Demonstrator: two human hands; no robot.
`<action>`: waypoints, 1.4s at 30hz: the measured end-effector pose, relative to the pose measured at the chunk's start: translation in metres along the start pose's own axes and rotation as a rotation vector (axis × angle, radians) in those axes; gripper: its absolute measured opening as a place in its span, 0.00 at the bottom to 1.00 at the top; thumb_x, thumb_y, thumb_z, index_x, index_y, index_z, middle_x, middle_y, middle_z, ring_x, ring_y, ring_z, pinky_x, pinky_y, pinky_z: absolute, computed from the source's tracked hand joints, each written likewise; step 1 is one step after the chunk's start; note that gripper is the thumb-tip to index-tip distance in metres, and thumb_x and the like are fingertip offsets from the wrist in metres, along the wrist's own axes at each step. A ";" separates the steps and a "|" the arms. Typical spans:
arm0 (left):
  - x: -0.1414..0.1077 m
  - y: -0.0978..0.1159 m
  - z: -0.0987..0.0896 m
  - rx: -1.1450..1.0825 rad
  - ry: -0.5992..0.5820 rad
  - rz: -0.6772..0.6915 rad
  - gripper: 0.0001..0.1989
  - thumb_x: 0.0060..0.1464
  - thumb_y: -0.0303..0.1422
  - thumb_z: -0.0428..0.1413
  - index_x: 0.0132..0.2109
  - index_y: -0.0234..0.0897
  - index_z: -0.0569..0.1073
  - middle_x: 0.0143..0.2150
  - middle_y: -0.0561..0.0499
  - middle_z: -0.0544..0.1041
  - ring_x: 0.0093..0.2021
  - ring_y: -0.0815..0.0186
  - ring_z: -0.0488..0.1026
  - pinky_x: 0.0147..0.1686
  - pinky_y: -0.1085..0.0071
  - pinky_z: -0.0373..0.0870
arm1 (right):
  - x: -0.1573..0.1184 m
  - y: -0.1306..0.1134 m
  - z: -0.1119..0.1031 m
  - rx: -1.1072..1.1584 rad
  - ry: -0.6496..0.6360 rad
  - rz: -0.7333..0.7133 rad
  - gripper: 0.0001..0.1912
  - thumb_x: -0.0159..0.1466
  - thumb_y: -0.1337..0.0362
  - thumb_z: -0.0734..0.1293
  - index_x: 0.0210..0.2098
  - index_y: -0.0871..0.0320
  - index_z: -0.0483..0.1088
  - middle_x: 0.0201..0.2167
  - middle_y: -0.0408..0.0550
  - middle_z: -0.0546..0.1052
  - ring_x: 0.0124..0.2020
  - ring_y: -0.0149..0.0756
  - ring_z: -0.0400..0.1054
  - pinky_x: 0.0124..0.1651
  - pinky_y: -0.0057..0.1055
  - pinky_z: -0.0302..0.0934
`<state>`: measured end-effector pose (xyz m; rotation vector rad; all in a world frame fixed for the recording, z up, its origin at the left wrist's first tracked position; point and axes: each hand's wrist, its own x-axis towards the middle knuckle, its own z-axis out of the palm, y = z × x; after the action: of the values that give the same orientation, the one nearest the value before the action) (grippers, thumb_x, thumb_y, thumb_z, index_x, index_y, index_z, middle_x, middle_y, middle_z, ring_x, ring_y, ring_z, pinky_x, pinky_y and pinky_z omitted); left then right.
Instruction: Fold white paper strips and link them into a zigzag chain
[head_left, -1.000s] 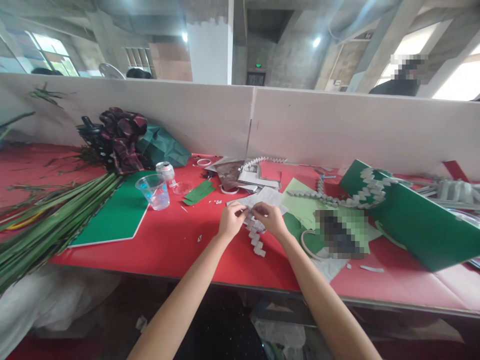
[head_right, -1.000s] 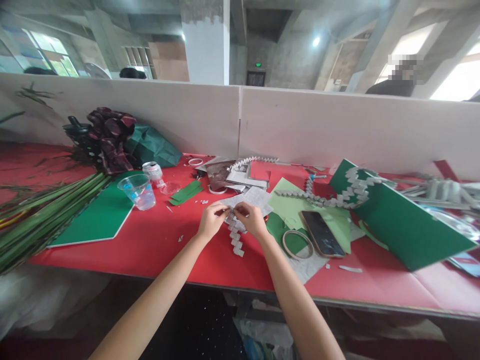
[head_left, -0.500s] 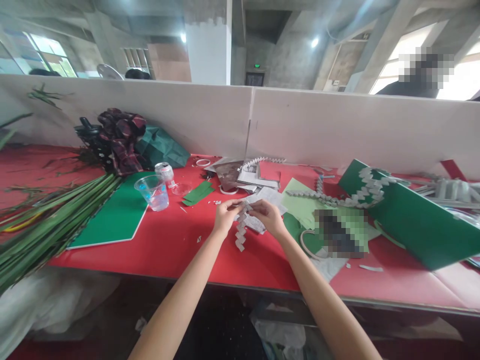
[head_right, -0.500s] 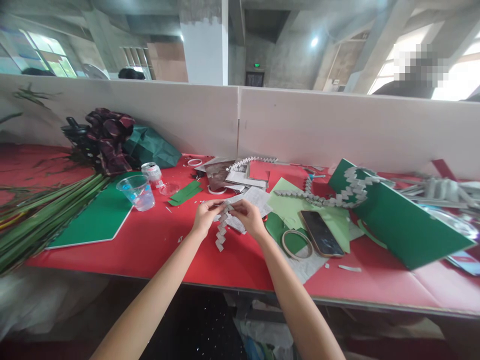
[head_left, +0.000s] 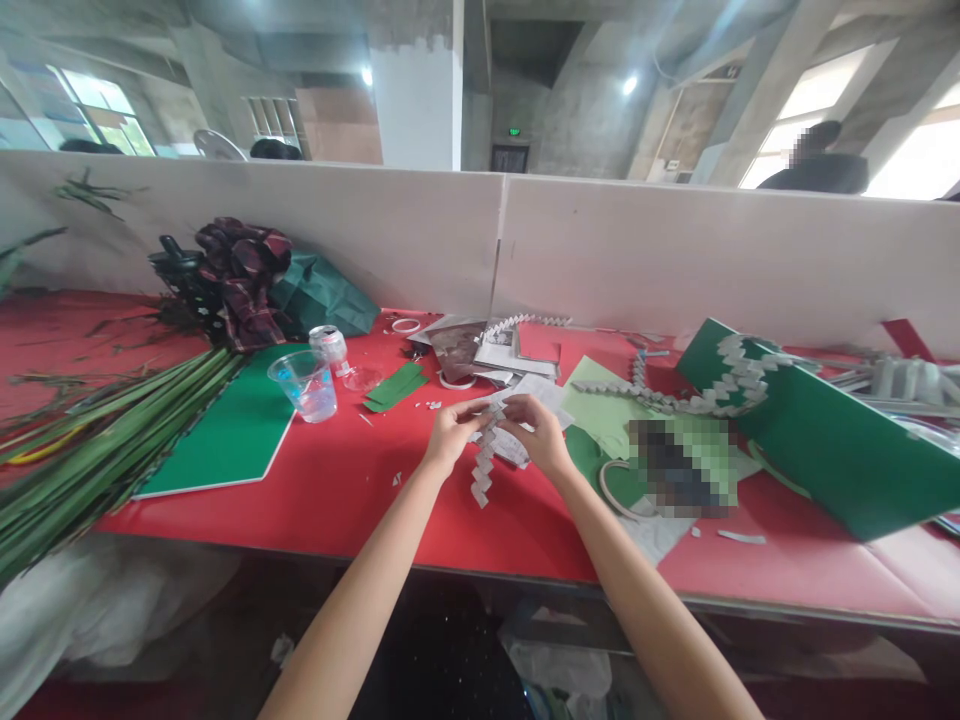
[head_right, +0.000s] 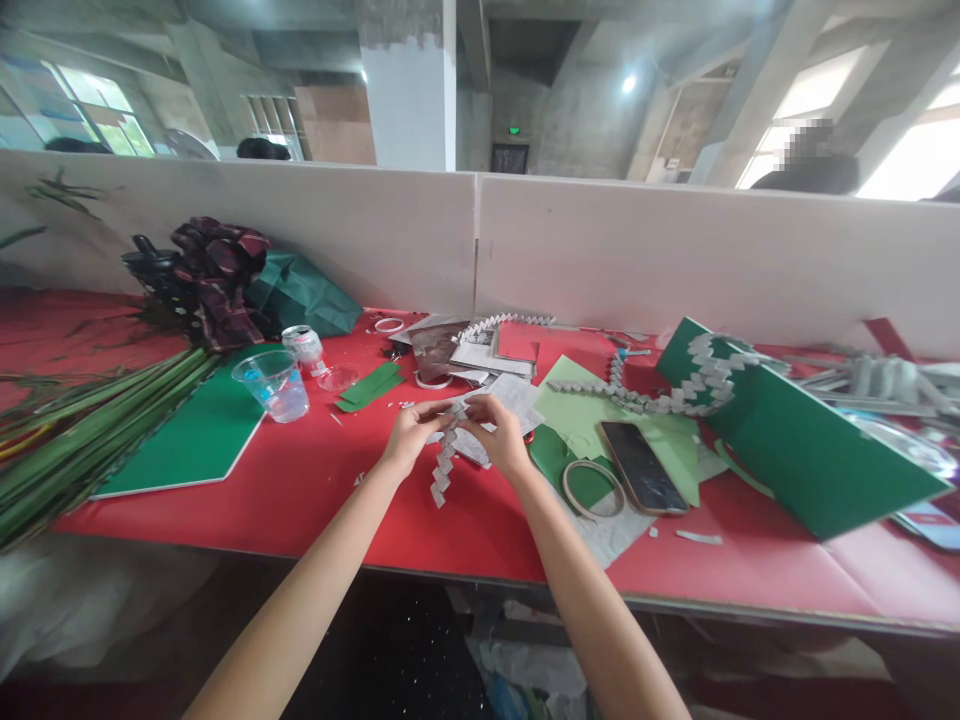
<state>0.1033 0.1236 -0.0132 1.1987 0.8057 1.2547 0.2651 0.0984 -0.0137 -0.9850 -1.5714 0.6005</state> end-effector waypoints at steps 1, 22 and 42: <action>0.000 0.000 0.000 -0.032 -0.005 0.004 0.20 0.37 0.34 0.66 0.41 0.34 0.77 0.42 0.44 0.80 0.43 0.60 0.75 0.43 0.67 0.71 | 0.000 -0.001 0.000 -0.020 -0.013 -0.027 0.18 0.56 0.57 0.70 0.45 0.55 0.70 0.37 0.47 0.76 0.36 0.36 0.71 0.43 0.35 0.66; 0.002 0.001 -0.005 -0.054 0.013 -0.041 0.22 0.37 0.33 0.67 0.42 0.35 0.72 0.37 0.46 0.79 0.36 0.63 0.76 0.34 0.71 0.70 | -0.002 0.003 -0.004 -0.297 -0.096 -0.136 0.18 0.62 0.65 0.66 0.51 0.52 0.71 0.47 0.49 0.75 0.45 0.40 0.70 0.51 0.36 0.63; 0.002 0.000 -0.006 -0.075 0.056 -0.059 0.21 0.36 0.30 0.66 0.41 0.35 0.72 0.34 0.47 0.79 0.32 0.65 0.76 0.31 0.73 0.70 | -0.001 0.001 -0.003 -0.291 -0.098 -0.130 0.14 0.63 0.65 0.63 0.47 0.53 0.73 0.44 0.49 0.77 0.44 0.40 0.71 0.49 0.37 0.65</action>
<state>0.0982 0.1269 -0.0142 1.0763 0.8221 1.2639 0.2686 0.0983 -0.0144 -1.0703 -1.8302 0.3393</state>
